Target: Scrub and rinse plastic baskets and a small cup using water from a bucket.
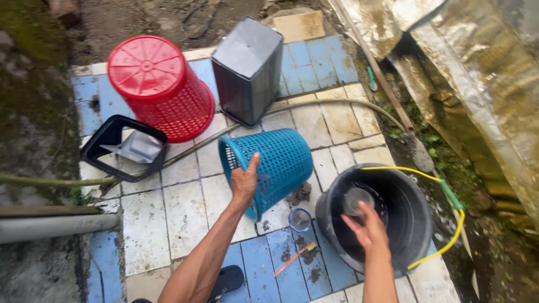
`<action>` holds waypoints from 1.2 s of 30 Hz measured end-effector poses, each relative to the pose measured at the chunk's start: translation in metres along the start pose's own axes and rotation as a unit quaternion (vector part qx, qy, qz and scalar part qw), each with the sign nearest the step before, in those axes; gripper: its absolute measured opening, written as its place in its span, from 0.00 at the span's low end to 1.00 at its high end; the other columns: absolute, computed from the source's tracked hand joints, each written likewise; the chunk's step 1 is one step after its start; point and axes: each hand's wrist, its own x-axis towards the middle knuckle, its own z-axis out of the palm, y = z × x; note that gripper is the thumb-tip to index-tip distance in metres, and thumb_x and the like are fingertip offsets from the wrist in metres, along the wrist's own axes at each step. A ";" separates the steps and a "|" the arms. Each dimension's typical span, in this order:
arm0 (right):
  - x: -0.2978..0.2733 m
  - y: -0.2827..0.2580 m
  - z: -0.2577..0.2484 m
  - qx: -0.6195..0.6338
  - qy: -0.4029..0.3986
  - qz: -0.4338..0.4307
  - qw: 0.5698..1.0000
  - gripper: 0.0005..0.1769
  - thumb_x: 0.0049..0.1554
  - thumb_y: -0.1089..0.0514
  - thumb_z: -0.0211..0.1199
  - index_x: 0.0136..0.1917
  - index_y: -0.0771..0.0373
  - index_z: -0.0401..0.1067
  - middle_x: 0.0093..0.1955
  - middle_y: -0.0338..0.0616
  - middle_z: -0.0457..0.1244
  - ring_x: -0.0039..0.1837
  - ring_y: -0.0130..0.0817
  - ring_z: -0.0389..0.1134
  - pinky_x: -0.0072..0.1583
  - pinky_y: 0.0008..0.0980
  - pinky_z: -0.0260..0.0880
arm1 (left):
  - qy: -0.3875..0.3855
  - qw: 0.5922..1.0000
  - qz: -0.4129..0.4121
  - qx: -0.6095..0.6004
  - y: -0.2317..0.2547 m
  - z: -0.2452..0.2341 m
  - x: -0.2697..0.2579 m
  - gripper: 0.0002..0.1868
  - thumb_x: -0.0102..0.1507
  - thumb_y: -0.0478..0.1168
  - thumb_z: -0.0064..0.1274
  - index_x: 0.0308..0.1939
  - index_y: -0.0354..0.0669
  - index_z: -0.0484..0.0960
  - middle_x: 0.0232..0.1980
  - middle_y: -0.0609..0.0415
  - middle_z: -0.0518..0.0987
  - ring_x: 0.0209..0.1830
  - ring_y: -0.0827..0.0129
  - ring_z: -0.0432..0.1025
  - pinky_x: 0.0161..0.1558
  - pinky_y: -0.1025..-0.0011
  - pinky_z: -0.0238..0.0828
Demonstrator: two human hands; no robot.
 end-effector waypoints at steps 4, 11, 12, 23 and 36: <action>-0.034 -0.015 0.020 -0.003 0.001 -0.064 0.998 0.23 0.56 0.56 0.65 0.63 0.62 0.65 0.56 0.52 0.66 0.50 0.53 0.71 0.49 0.43 0.76 | -0.020 0.995 -0.084 0.045 -0.002 -0.003 0.014 0.32 0.63 0.67 0.55 0.29 0.39 0.86 0.29 0.54 0.82 0.29 0.72 0.74 0.33 0.67 0.70; -0.070 -0.001 0.121 0.095 -0.173 -0.261 0.945 0.33 0.59 0.69 0.60 0.76 0.65 0.59 0.69 0.50 0.61 0.64 0.45 0.67 0.60 0.43 0.77 | -0.021 0.997 -0.067 -0.022 0.002 0.012 0.005 0.19 0.64 0.51 0.55 0.35 0.36 0.83 0.30 0.49 0.82 0.26 0.65 0.76 0.26 0.61 0.74; -0.074 0.006 0.144 0.138 -0.208 -0.283 0.926 0.38 0.57 0.73 0.57 0.78 0.61 0.57 0.73 0.48 0.60 0.69 0.46 0.65 0.63 0.46 0.76 | -0.040 0.993 -0.067 -0.094 0.009 0.013 -0.002 0.12 0.63 0.44 0.55 0.40 0.37 0.82 0.32 0.50 0.83 0.25 0.63 0.77 0.24 0.60 0.78; -0.011 0.073 0.301 0.256 -0.318 -0.135 0.903 0.47 0.50 0.77 0.53 0.77 0.42 0.57 0.69 0.54 0.59 0.63 0.57 0.64 0.61 0.49 0.73 | -0.055 0.970 -0.226 -0.071 0.013 0.030 0.021 0.27 0.58 0.57 0.61 0.39 0.31 0.84 0.46 0.38 0.84 0.42 0.57 0.81 0.38 0.61 0.77; -0.024 0.042 0.319 0.168 -0.338 -0.157 0.913 0.46 0.51 0.77 0.50 0.78 0.47 0.55 0.73 0.51 0.56 0.65 0.54 0.66 0.65 0.48 0.75 | -0.063 0.986 -0.147 -0.049 0.021 0.024 0.030 0.26 0.50 0.56 0.69 0.25 0.33 0.83 0.35 0.44 0.85 0.32 0.65 0.78 0.31 0.62 0.73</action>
